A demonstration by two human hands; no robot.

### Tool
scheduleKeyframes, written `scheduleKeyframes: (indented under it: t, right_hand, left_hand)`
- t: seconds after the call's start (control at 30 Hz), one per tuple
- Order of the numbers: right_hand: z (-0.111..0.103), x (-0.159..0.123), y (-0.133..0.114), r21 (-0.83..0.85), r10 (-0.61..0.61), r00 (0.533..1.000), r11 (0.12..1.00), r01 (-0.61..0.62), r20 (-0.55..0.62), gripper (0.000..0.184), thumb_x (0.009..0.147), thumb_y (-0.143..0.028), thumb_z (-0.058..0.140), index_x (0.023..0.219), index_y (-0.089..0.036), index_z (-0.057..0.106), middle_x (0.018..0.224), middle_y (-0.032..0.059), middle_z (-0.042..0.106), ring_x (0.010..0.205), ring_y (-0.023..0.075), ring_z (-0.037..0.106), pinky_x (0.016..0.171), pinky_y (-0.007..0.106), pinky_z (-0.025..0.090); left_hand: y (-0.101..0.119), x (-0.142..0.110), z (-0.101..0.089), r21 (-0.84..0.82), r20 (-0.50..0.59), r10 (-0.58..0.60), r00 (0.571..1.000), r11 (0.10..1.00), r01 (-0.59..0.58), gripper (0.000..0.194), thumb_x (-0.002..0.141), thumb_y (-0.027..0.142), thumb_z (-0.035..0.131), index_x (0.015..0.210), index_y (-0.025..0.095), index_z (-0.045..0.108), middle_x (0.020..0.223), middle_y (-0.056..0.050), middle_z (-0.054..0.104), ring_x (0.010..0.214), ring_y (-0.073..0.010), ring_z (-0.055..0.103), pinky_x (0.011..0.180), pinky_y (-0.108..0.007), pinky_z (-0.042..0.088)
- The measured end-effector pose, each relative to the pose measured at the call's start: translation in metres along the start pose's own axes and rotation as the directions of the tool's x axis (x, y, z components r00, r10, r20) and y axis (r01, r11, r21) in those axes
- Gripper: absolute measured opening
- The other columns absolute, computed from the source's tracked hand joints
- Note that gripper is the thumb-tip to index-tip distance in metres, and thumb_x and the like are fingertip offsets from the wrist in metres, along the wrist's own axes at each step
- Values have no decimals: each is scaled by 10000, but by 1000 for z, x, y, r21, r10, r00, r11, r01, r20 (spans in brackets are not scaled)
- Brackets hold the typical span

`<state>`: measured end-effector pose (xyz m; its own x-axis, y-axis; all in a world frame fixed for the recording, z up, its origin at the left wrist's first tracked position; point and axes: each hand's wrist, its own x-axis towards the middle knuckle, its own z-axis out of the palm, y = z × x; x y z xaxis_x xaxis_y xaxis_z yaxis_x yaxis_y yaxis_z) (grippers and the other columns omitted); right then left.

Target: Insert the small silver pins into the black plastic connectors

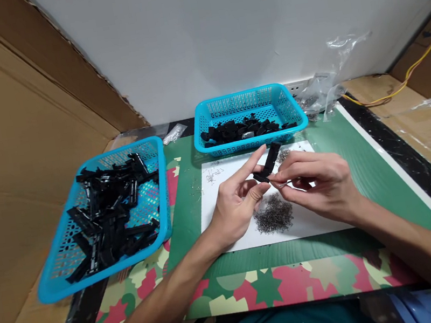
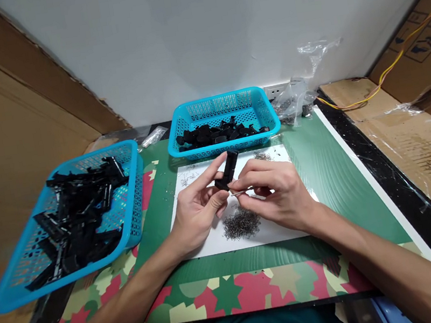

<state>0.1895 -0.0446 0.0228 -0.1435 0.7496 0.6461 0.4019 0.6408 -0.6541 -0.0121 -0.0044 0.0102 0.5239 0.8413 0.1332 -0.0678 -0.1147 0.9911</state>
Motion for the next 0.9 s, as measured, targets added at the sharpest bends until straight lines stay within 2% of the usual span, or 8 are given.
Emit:
scheduleKeyframes:
  t: [0.1, 0.23, 0.47, 0.67, 0.77, 0.9]
  right_hand:
    - [-3, 3, -1, 24, 33, 999, 999, -34, 27, 161, 874, -64, 719, 932, -182, 812, 824, 25, 747, 555, 83, 551, 453, 211, 403]
    - [-6, 7, -2, 93, 123, 991, 988, -127, 46, 75, 888, -123, 772, 890, -180, 820, 762, 28, 738, 585, 111, 597, 468, 237, 391]
    - [-5, 6, 1, 83, 95, 994, 992, -99, 49, 99, 905, -119, 765, 938, -200, 812, 838, 33, 761, 701, 142, 679, 552, 246, 470]
    - [-5, 6, 0, 25, 93, 995, 995, -94, 33, 102, 914, -139, 765, 979, -207, 804, 852, 23, 768, 664, 125, 648, 536, 241, 458]
    - [-6, 5, 2, -51, 73, 997, 996, -72, 14, 111, 937, -160, 749, 1010, -222, 804, 861, 18, 771, 641, 119, 629, 531, 244, 458]
    - [-7, 0, 11, -266, -70, 998, 962, 68, 0, 166, 981, -144, 681, 962, -244, 812, 891, 17, 778, 623, 107, 631, 525, 253, 436]
  left_hand:
    - [0, 1, -1, -32, 29, 2, 1000, 999, -1, 586, 946, 381, 773, 1504, 280, 625, 1135, -93, 708, 554, -46, 456, 471, -181, 414]
    - [-1, 3, -2, -110, 91, -40, 995, 993, 50, 569, 952, 390, 768, 1477, 205, 651, 941, -85, 720, 505, -47, 450, 430, -185, 349]
    - [1, 4, -2, -146, 110, -104, 989, 982, 119, 601, 963, 449, 747, 1492, 187, 634, 686, 8, 550, 509, -58, 342, 447, -205, 252]
    - [-1, 5, -3, -133, 106, -95, 990, 985, 109, 628, 978, 563, 682, 1457, 158, 659, 771, -28, 564, 579, -78, 340, 488, -220, 254]
    - [-4, 5, -4, -148, 115, -113, 987, 980, 130, 618, 1011, 565, 630, 1465, 146, 645, 805, -38, 569, 591, -81, 355, 494, -224, 236]
    - [-5, 6, -5, -105, 165, -147, 975, 981, 166, 558, 1047, 519, 589, 1482, 173, 630, 818, -20, 541, 585, -77, 320, 493, -229, 208]
